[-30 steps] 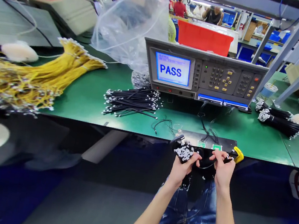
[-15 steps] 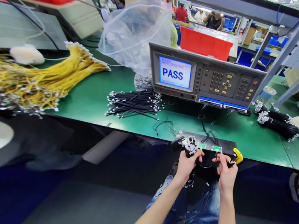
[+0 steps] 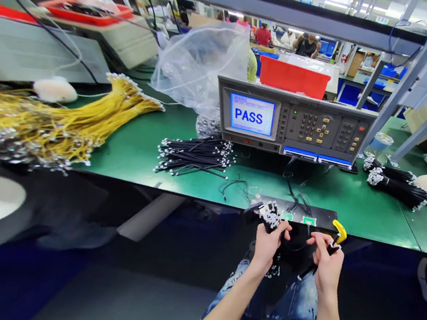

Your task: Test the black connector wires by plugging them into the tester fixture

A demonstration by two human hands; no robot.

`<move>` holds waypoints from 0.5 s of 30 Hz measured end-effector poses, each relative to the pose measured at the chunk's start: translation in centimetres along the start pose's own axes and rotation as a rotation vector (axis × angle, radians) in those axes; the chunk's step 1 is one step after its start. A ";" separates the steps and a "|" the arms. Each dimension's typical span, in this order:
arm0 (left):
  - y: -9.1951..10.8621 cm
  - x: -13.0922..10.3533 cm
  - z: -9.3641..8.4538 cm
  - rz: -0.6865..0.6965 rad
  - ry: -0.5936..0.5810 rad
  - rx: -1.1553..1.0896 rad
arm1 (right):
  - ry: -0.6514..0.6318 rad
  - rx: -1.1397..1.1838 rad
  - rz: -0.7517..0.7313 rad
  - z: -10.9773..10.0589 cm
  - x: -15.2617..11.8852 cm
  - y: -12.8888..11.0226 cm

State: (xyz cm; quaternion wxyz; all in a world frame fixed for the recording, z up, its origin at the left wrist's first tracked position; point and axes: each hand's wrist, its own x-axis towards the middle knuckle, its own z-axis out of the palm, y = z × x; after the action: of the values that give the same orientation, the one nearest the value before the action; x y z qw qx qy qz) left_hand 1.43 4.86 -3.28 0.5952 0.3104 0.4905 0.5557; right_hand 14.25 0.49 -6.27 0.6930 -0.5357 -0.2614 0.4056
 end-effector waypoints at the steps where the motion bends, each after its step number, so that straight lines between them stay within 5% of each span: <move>1: 0.0 0.0 0.0 0.002 0.003 -0.001 | -0.002 -0.001 0.003 0.0 0.0 0.0; 15: -0.5 0.4 -0.4 0.079 0.029 0.021 | -0.005 -0.017 0.014 -0.3 -0.2 0.5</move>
State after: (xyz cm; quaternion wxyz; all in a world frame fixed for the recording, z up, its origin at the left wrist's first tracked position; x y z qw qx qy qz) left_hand 1.25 5.10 -4.00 0.5625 0.3276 0.4922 0.5780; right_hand 14.27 0.23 -6.82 0.6850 -0.5423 -0.2627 0.4095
